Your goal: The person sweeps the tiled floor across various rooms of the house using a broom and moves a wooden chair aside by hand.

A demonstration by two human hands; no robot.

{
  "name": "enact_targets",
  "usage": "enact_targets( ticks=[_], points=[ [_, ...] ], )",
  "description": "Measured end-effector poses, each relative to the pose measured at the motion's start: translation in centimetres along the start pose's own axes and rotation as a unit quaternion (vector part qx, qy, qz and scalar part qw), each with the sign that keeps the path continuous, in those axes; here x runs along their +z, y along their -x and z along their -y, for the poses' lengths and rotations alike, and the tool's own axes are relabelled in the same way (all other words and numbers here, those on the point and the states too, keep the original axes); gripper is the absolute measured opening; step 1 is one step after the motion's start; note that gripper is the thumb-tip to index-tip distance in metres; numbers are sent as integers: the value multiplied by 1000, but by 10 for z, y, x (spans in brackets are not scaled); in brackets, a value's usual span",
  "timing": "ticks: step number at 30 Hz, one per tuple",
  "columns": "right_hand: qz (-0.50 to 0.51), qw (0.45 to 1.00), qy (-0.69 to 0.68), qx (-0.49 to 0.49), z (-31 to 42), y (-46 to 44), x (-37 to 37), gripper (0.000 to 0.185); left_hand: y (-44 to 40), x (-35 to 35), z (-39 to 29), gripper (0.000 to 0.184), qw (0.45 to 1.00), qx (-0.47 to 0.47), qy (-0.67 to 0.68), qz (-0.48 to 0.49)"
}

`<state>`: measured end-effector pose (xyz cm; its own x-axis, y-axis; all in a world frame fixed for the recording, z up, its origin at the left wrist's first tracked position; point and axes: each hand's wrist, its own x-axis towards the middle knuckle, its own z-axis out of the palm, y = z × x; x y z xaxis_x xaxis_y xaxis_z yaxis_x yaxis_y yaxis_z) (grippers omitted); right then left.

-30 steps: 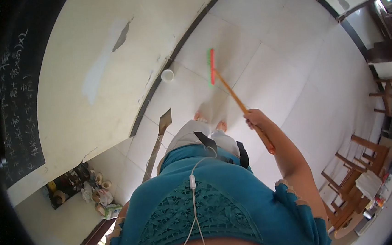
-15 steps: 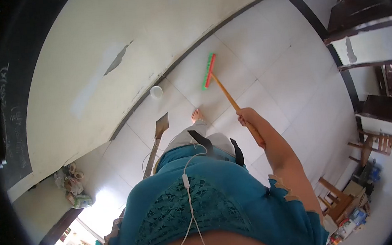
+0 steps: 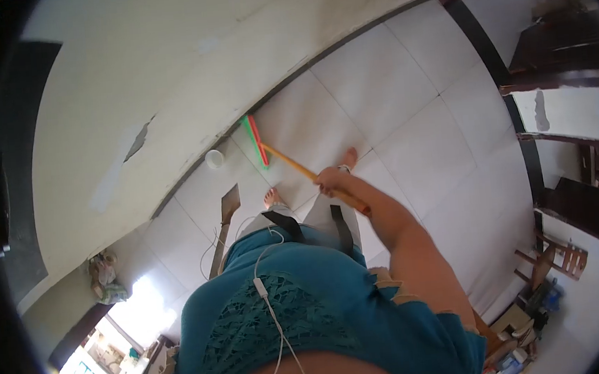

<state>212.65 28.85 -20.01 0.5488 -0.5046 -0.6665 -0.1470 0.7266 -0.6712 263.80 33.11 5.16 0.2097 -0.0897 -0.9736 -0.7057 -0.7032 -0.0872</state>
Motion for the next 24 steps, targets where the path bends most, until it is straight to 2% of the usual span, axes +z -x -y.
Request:
enact_targets(
  ticks=[1, 3, 4, 8, 10, 13, 15, 17, 20, 24],
  points=[
    [14, 981, 166, -98, -15, 19, -34, 16, 9, 17, -11, 34, 1000, -8, 3, -6],
    [-70, 995, 69, -24, -7, 68, -89, 15, 24, 51, -37, 34, 1000, -18, 4, -15],
    [-151, 957, -191, 160, 22, 112, -106, 14, 32, 69, -50, 34, 1000, -24, 6, -17],
    [-273, 884, -339, 172, 11, 210, -202, 13, 57, 129, -88, 35, 999, -40, 24, -16],
    [-335, 864, -328, 184, 6, 244, -229, 16, 66, 151, -102, 35, 999, -42, 27, -19],
    [-359, 834, -375, 187, -20, 269, -242, 16, 75, 170, -121, 35, 999, -34, 18, -21],
    [-369, 864, -311, 143, -15, 275, -220, 11, 79, 184, -128, 35, 999, -26, 5, -23],
    [-333, 869, -344, 120, -5, 272, -206, 9, 81, 193, -134, 35, 999, -17, -8, -27],
    [-268, 896, -348, 70, -12, 259, -200, 16, 88, 204, -134, 35, 999, -7, -33, -37],
    [-323, 845, -417, 92, -55, 294, -198, 16, 91, 219, -130, 35, 997, 18, -63, -52]
  ],
)
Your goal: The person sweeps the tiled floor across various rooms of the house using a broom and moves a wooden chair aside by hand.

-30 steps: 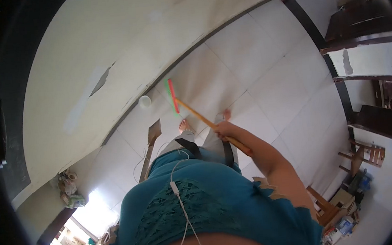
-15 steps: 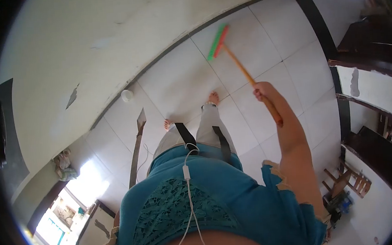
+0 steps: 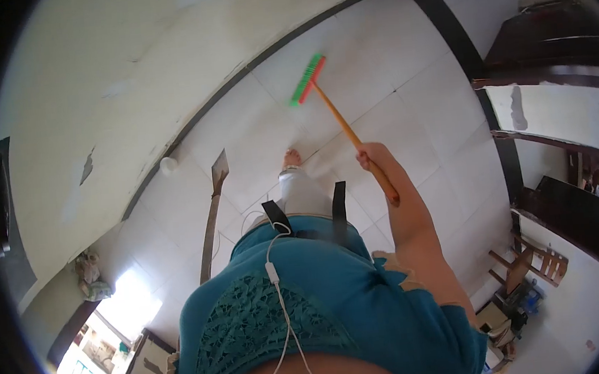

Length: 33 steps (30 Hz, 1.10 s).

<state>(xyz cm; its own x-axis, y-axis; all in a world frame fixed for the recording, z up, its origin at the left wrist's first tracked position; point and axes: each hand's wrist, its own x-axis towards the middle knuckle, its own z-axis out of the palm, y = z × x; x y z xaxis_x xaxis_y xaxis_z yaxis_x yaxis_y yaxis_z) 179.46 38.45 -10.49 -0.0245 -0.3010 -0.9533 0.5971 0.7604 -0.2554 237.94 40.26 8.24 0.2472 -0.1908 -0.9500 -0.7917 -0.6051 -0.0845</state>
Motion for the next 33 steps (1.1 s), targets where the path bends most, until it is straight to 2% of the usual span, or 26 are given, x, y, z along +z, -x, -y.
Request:
enact_targets(
  ticks=[4, 7, 13, 15, 17, 20, 23, 24, 25, 27, 29, 31, 33],
  points=[
    [-126, 991, -46, 9, -46, 30, -90, 16, 4, 19, 14, 36, 1000, 19, -10, -6],
    [-145, 984, -92, 57, -49, 55, -113, 15, 9, 36, 24, 36, 999, 30, -9, -7],
    [-25, 996, 81, -17, -25, 51, -67, 22, 22, 66, -4, 36, 998, 47, -35, -26],
    [87, 984, 145, -61, -9, 19, -48, 25, 28, 75, -21, 36, 997, 46, -46, -34],
    [118, 977, 170, -59, 14, -24, -32, 24, 33, 83, -44, 36, 996, 45, -59, -41],
    [139, 978, 148, 54, 71, -61, -33, 23, 47, 100, -90, 37, 995, 36, -76, -52],
    [120, 980, 153, 48, 141, -73, -85, 22, 64, 120, -152, 37, 993, 23, -97, -58],
    [128, 977, 172, -3, 153, -107, -121, 23, 71, 124, -172, 37, 992, 17, -106, -61],
    [118, 990, 71, 36, 169, -89, -144, 25, 79, 127, -194, 37, 991, 12, -116, -63],
    [110, 993, 33, -26, 172, -58, -205, 28, 93, 131, -232, 37, 989, 9, -134, -65],
    [-19, 999, -4, -44, 166, -20, -262, 27, 101, 135, -266, 37, 988, 13, -142, -64],
    [-92, 991, -92, 14, 161, 12, -317, 23, 107, 139, -298, 37, 986, 18, -154, -63],
    [-125, 986, -95, 50, 152, 25, -352, 15, 112, 139, -324, 37, 983, 24, -167, -65]
  ],
)
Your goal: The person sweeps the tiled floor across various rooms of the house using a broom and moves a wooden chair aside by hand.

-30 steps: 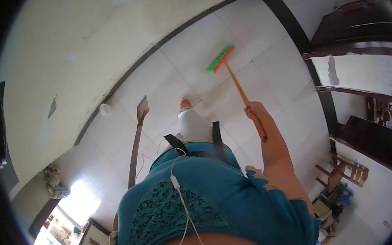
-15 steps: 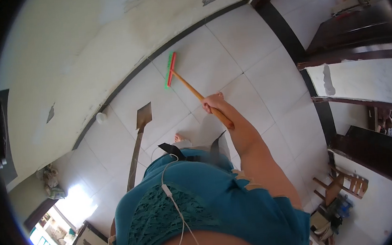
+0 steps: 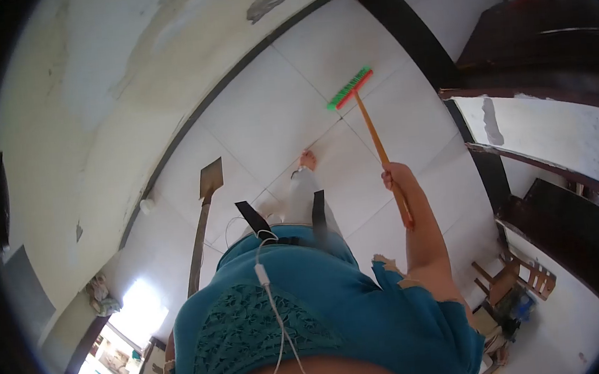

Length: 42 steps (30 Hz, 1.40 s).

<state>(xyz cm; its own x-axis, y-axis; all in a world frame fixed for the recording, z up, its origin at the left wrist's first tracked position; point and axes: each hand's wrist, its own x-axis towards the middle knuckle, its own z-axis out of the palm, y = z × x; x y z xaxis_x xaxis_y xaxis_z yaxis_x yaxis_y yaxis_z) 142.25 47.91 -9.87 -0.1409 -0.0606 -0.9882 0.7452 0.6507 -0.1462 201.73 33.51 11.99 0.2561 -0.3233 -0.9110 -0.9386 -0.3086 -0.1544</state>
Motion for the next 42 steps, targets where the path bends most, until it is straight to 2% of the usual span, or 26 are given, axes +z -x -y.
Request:
enact_targets(
  ticks=[4, 6, 9, 14, 16, 21, 26, 29, 31, 33, 35, 36, 39, 40, 41, 42],
  points=[
    [32, 996, 45, -64, 0, 38, 11, 11, -1, -22, -47, 37, 999, 19, -38, -4],
    [93, 995, 9, -46, 1, 25, 19, 11, -4, -34, -67, 38, 998, 29, -55, -8],
    [114, 992, 31, -51, 11, 16, 52, 12, -8, -52, -95, 38, 996, 47, -76, -16],
    [73, 995, 32, -58, 5, 5, 11, 15, -17, -85, -136, 38, 992, 76, -103, -23],
    [28, 998, -62, 11, 8, 10, -11, 14, -20, -103, -158, 41, 990, 99, -97, -13],
    [8, 995, -69, -66, 43, 26, -4, 12, -45, -131, -195, 41, 984, 134, -112, -20],
    [80, 989, -60, -112, 127, 2, 32, 18, -70, -152, -220, 39, 963, 196, -182, -13],
    [137, 983, -3, -126, 204, -47, 56, 21, -58, -158, -259, 38, 961, 157, -226, -27],
    [148, 974, 12, -169, 265, -63, 69, 19, -58, -155, -273, 37, 972, 141, -186, -26],
    [158, 983, -25, -90, 325, -96, 70, 21, -47, -149, -306, 36, 973, 128, -184, -46],
    [170, 977, -85, -93, 370, -125, 48, 24, -20, -138, -353, 35, 963, 118, -226, -82],
    [176, 973, -119, -93, 384, -137, 36, 26, -10, -140, -377, 35, 962, 112, -234, -85],
    [149, 982, -14, -118, 373, -148, -33, 23, 16, -133, -438, 35, 962, 101, -244, -76],
    [169, 979, -44, -109, 369, -133, -46, 23, 4, -134, -435, 33, 952, 140, -264, -64],
    [191, 974, -77, -97, 364, -109, -53, 22, 17, -135, -460, 32, 956, 123, -259, -66],
    [161, 978, -14, -130, 375, -86, -50, 22, 25, -136, -486, 32, 955, 114, -264, -75]
  ],
)
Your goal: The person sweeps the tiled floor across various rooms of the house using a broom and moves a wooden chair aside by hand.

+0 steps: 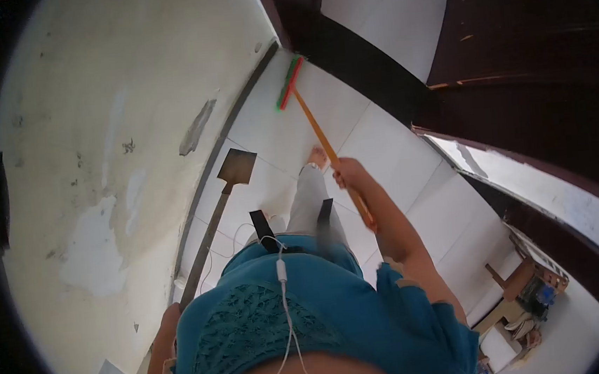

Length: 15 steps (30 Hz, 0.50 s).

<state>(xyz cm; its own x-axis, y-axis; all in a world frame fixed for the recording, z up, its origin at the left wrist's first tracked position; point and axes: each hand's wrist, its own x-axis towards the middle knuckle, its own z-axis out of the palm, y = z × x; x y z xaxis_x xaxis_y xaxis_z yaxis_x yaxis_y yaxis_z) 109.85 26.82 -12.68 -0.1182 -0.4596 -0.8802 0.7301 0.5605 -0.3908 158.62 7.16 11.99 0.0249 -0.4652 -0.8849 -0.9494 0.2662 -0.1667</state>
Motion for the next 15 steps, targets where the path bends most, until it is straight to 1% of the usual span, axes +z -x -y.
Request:
enact_targets(
  ticks=[1, 2, 3, 4, 5, 6, 8, 10, 11, 13, 14, 15],
  points=[
    [-19, 998, 66, -15, 16, 8, 2, 22, 6, -18, -32, 32, 1000, -16, -13, 0],
    [-18, 996, 85, -3, 26, -8, -2, 20, 4, -30, -50, 32, 998, -46, 23, 37],
    [-7, 999, 44, 4, 38, -25, -8, 19, -4, -34, -56, 33, 999, -22, -49, 11],
    [5, 1000, 2, 11, 48, -41, -12, 19, -8, -39, -63, 34, 998, -23, -61, 20],
    [18, 999, -41, 20, 48, -53, -15, 19, -8, -56, -85, 35, 996, -26, -75, 28],
    [11, 1000, 16, 12, 38, -61, -27, 18, -14, -66, -93, 35, 994, -19, -107, 21],
    [39, 996, -64, 37, 6, -49, -58, 18, -29, -77, -103, 36, 986, 0, -166, 9],
    [-4, 982, -157, 101, -13, -14, -73, 16, -34, -95, -117, 34, 979, 13, -205, -1],
    [-53, 996, -56, 39, -15, 11, -63, 14, -38, -104, -125, 33, 975, 18, -223, -11],
    [-54, 997, -43, 26, 2, 39, -49, 13, -43, -121, -140, 30, 965, 35, -253, -59],
    [-35, 998, -45, 2, 3, 34, -55, 13, -40, -130, -155, 31, 957, 45, -279, -67],
    [-26, 996, -89, 13, 7, 13, -64, 13, -38, -139, -170, 33, 949, 66, -299, -72]
  ],
)
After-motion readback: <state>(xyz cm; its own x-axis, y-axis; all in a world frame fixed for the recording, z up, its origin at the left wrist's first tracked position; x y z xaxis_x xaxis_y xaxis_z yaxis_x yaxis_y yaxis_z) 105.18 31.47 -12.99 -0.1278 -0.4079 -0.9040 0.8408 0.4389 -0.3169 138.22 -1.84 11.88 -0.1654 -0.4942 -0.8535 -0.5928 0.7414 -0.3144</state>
